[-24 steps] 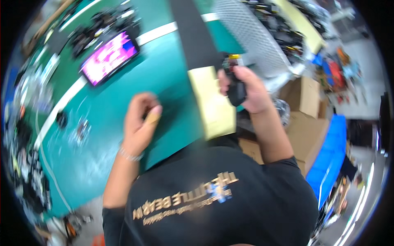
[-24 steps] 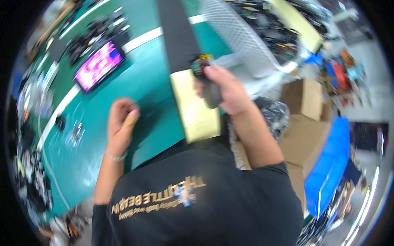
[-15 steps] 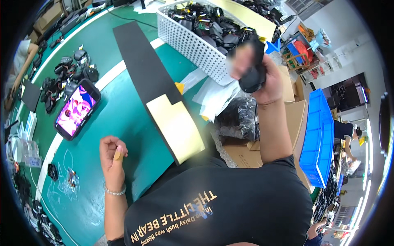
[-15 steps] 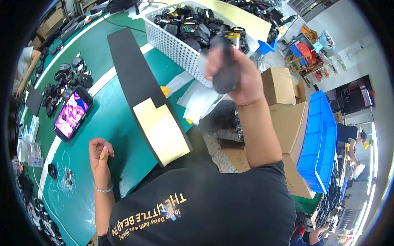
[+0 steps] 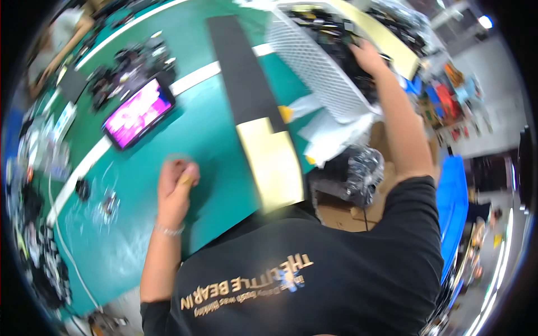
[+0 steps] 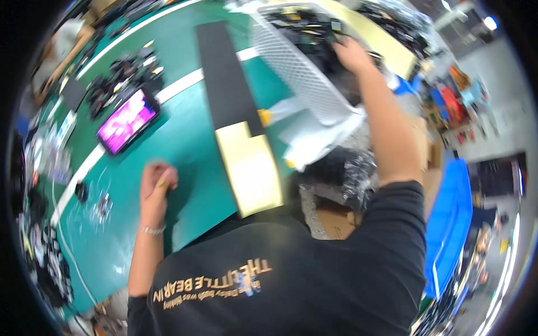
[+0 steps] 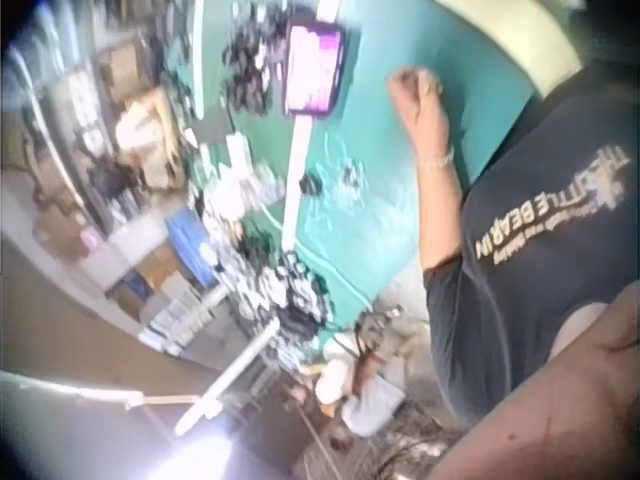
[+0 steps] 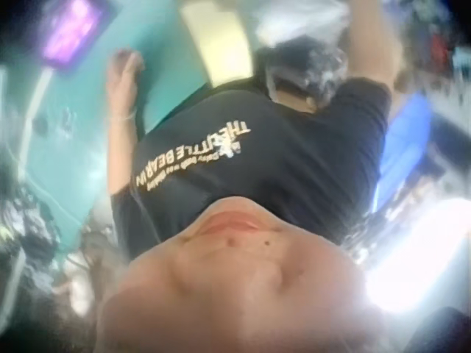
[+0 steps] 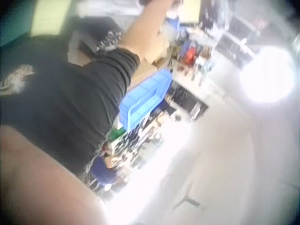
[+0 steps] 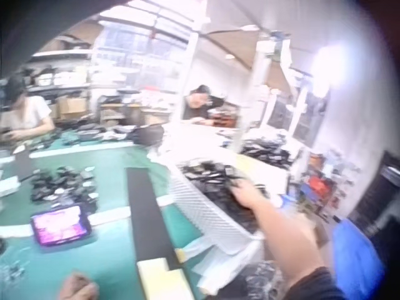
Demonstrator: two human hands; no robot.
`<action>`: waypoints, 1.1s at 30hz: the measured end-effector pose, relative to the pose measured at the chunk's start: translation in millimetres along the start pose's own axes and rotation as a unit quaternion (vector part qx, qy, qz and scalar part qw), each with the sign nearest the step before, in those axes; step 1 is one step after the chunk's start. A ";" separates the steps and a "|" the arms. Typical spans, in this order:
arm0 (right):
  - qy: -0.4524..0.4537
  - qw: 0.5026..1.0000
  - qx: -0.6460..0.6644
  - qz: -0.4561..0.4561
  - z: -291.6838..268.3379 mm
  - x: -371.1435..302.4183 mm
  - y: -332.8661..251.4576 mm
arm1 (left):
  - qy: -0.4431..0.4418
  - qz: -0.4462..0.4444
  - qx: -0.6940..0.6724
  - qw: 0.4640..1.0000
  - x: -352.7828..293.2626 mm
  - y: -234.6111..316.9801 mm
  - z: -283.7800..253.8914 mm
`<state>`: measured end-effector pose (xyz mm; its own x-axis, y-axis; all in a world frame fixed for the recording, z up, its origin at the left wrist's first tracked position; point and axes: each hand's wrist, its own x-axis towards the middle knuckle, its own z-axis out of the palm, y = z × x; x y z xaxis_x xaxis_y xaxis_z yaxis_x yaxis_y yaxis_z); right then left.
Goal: The person assembles small electronic devices at a workbench, inserting batteries and connecting wires to circuit boards. They handle multiple units sequentially, placing finished items into a white basket while referencing a video on a smartphone.
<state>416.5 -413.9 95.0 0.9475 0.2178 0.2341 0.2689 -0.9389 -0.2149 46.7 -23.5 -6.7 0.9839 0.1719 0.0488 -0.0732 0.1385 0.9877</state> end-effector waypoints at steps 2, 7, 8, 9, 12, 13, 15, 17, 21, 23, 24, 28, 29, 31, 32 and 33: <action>0.025 0.998 -0.057 0.016 9.0 -9.5 -4.2 | -0.011 0.000 0.003 1.000 0.3 0.7 -1.0; 0.180 0.983 -0.008 -0.036 -10.9 -21.3 -20.1 | -0.037 -0.015 0.019 0.999 -6.6 -2.6 2.4; 0.222 0.971 0.011 -0.082 -14.6 -18.3 -30.2 | -0.040 -0.017 0.032 0.999 -6.6 -3.3 2.0; 0.267 0.955 0.029 -0.123 -21.6 -17.8 -45.9 | -0.039 -0.008 0.024 0.999 -4.7 -4.4 2.5; 0.250 0.940 0.136 -0.187 -17.3 -17.2 -127.4 | -0.028 0.003 0.007 1.000 -4.5 -2.1 2.8; 0.233 0.939 0.162 -0.196 -11.2 -20.4 -157.5 | -0.025 0.005 0.011 1.000 -4.9 -0.8 1.8; 0.124 0.940 0.177 -0.263 16.6 -15.6 -200.9 | -0.026 0.013 0.017 0.999 -4.0 0.8 1.6; 0.001 0.905 0.191 -0.379 46.5 -29.1 -265.0 | -0.027 0.011 0.014 0.999 -1.8 -1.1 -0.1; -0.078 0.907 0.106 -0.400 120.1 -22.3 -339.8 | -0.036 0.006 0.023 0.999 0.5 0.1 -1.5; -0.128 0.896 0.161 -0.394 147.0 -16.3 -350.9 | -0.049 0.005 0.042 0.998 1.3 3.1 -1.5; -0.124 0.891 0.156 -0.409 157.4 -15.8 -354.8 | -0.050 0.003 0.052 0.997 0.6 4.0 -3.0; -0.056 0.904 0.217 -0.364 176.1 -1.6 -348.0 | -0.065 -0.004 0.045 0.997 -0.3 3.5 -5.5; -0.040 0.908 0.242 -0.340 178.6 2.5 -343.1 | -0.069 -0.008 0.035 0.997 1.9 3.1 -6.2; 0.027 0.887 0.385 -0.252 171.3 4.3 -343.9 | -0.064 -0.013 0.021 0.998 2.6 1.9 -7.1; 0.032 0.858 0.452 -0.240 166.3 6.7 -341.1 | -0.059 -0.013 0.016 0.998 2.2 1.7 -7.1; 0.040 0.825 0.517 -0.225 157.9 9.1 -339.2 | -0.057 -0.012 0.013 0.998 2.5 2.6 -6.8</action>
<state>361.2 -51.3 20.3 0.7085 0.4245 0.5637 0.6332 -0.0299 -0.7734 47.8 -16.1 -5.1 0.9976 0.0566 0.0395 -0.0458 0.1153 0.9923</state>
